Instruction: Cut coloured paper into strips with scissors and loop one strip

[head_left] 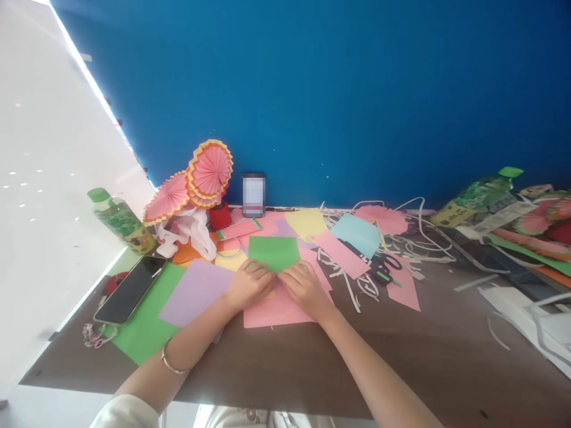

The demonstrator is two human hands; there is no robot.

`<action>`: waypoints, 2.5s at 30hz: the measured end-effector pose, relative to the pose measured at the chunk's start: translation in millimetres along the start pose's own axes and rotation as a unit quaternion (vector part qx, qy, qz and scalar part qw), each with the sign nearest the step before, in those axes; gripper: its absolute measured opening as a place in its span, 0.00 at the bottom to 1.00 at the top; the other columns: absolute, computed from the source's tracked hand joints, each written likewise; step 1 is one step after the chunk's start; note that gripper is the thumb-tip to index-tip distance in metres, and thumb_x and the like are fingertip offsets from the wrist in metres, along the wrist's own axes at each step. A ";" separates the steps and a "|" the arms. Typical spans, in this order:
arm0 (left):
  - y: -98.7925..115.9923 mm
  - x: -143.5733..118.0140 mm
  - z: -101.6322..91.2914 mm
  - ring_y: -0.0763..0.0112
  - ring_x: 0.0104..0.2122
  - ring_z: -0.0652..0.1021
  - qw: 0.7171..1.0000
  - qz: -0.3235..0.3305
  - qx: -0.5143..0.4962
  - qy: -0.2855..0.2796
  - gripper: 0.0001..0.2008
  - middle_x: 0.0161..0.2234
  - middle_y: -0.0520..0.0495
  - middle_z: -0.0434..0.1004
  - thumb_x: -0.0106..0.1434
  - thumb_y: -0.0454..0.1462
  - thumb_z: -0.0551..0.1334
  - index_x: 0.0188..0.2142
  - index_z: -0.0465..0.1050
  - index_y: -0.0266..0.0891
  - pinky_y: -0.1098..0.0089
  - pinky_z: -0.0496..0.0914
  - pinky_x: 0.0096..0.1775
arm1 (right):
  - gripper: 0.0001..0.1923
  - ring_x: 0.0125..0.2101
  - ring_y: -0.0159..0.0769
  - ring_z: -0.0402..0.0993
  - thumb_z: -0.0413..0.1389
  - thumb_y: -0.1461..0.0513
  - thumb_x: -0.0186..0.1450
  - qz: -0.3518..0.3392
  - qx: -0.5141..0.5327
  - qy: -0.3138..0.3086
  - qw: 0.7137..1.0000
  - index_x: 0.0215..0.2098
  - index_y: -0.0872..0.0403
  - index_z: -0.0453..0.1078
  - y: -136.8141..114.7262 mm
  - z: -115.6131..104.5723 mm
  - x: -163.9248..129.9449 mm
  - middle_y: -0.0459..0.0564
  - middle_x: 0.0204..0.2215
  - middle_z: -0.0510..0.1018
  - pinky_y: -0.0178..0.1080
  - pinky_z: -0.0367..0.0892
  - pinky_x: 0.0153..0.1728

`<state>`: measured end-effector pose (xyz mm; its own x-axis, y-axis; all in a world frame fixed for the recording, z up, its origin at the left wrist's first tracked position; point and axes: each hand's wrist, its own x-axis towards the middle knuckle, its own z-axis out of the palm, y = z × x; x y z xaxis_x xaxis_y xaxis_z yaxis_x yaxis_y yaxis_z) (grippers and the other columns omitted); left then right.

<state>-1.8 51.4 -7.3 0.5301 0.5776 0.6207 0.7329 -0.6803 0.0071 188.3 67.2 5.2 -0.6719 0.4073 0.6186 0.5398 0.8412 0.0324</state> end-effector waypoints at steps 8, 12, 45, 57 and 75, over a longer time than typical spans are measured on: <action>-0.1 5.8 -9.9 0.69 0.24 0.65 0.990 0.067 0.113 -0.042 0.07 0.20 0.50 0.64 0.62 0.36 0.53 0.29 0.66 0.39 0.67 0.57 0.29 | 0.14 0.32 0.33 0.65 0.42 0.73 0.62 0.003 0.005 0.000 1.000 0.34 0.55 0.67 1.8 -2.3 -1.5 0.48 0.29 0.73 0.42 0.57 0.42; -5.1 3.2 -11.2 0.70 0.24 0.63 0.991 0.056 0.107 -0.050 0.08 0.21 0.50 0.62 0.61 0.35 0.52 0.26 0.64 0.39 0.68 0.53 0.28 | 0.14 0.33 0.33 0.66 0.43 0.74 0.62 0.007 0.001 0.007 1.000 0.34 0.55 0.67 6.8 -6.2 -3.2 0.48 0.30 0.74 0.42 0.56 0.42; -28.4 -17.2 -3.6 0.71 0.32 0.72 0.985 -0.004 -0.099 -0.138 0.12 0.32 0.47 0.73 0.64 0.40 0.52 0.34 0.74 0.42 0.70 0.65 0.33 | 0.11 0.36 0.35 0.67 0.47 0.62 0.65 0.158 0.239 -0.178 0.942 0.32 0.52 0.71 13.0 -6.0 -12.2 0.50 0.32 0.71 0.40 0.66 0.38; -30.4 -14.8 -7.7 0.69 0.33 0.71 0.978 -0.084 -0.112 -0.152 0.14 0.30 0.46 0.70 0.64 0.42 0.50 0.29 0.69 0.37 0.68 0.66 0.35 | 0.12 0.40 0.36 0.66 0.44 0.58 0.65 0.272 0.270 -0.188 0.904 0.29 0.52 0.66 12.6 -9.6 -9.3 0.50 0.38 0.68 0.41 0.62 0.44; -35.9 -14.8 -4.3 0.66 0.33 0.68 0.979 -0.133 0.024 -0.155 0.17 0.30 0.44 0.67 0.63 0.45 0.52 0.26 0.68 0.35 0.65 0.63 0.35 | 0.18 0.51 0.44 0.59 0.46 0.55 0.64 0.302 0.184 -0.177 0.919 0.22 0.55 0.64 15.2 2.8 -12.9 0.58 0.46 0.65 0.47 0.59 0.50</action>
<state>-37.8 65.3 -13.3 0.4157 0.8457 0.3346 0.8782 -0.4689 0.0942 203.8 75.8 -4.5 -0.4644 0.8743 0.1412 0.7039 0.4611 -0.5402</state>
